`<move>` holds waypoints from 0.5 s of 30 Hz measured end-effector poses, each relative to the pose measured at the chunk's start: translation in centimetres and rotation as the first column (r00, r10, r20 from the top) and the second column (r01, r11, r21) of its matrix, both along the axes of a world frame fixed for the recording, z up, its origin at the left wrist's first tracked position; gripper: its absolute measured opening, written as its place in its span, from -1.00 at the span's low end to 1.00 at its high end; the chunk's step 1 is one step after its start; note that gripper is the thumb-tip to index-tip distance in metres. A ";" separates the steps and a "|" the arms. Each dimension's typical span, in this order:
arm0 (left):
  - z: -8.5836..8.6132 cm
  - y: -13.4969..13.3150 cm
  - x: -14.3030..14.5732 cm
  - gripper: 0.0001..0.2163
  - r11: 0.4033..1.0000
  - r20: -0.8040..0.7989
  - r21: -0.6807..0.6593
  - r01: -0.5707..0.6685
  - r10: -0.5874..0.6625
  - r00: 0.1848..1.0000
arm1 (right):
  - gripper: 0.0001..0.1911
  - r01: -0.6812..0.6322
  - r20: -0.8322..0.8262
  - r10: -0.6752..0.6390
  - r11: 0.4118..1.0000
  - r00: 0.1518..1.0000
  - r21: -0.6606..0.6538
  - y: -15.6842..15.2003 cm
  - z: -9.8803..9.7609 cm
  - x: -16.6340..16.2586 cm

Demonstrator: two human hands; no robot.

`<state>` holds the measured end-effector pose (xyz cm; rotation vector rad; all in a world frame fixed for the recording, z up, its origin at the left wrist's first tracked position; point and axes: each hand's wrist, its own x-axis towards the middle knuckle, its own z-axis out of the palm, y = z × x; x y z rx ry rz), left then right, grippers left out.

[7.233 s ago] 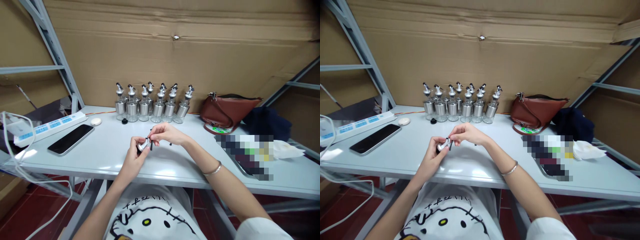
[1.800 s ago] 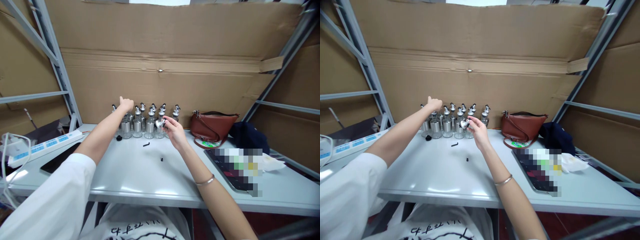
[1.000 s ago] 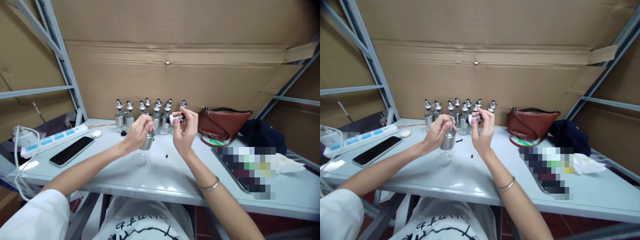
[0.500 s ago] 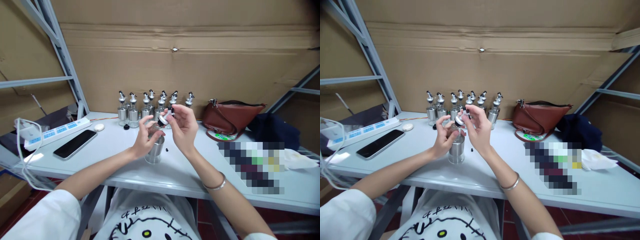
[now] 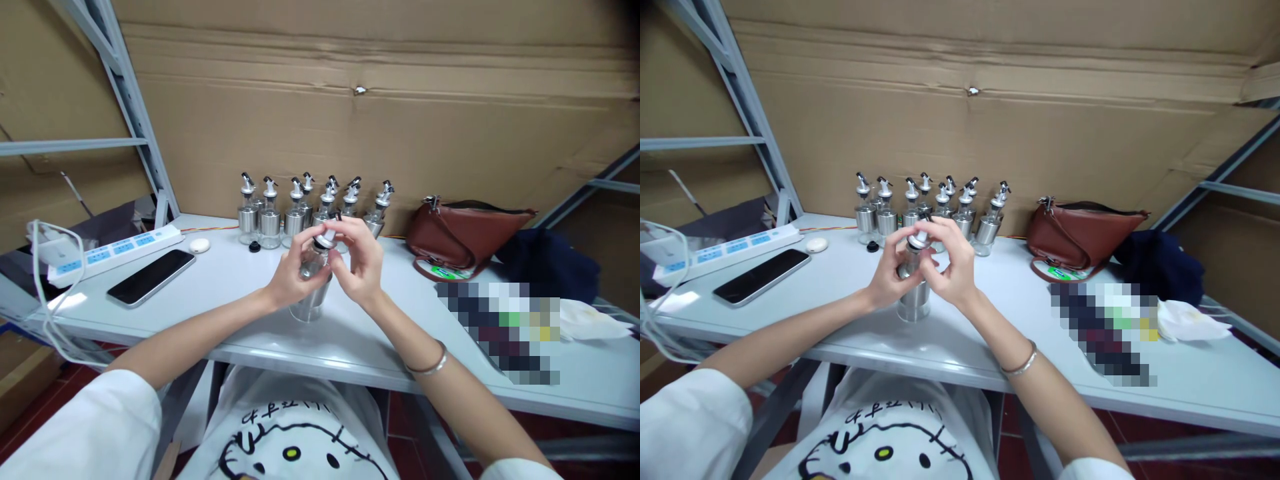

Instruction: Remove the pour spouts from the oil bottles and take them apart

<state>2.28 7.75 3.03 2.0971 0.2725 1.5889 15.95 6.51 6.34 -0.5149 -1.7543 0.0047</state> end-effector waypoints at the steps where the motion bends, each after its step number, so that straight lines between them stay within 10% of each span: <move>1: -0.1 0.0 -0.1 -0.43 1.000 -0.014 -0.015 0.008 -0.008 1.000 | -0.65 0.000 0.012 0.000 1.000 1.000 0.012 0.0 -0.2 0.0; 15: -1.2 0.4 0.0 -0.68 0.994 0.075 -0.032 0.102 -0.099 0.992 | -0.82 -0.005 0.005 0.005 0.997 1.000 -0.080 -0.7 -1.4 -0.5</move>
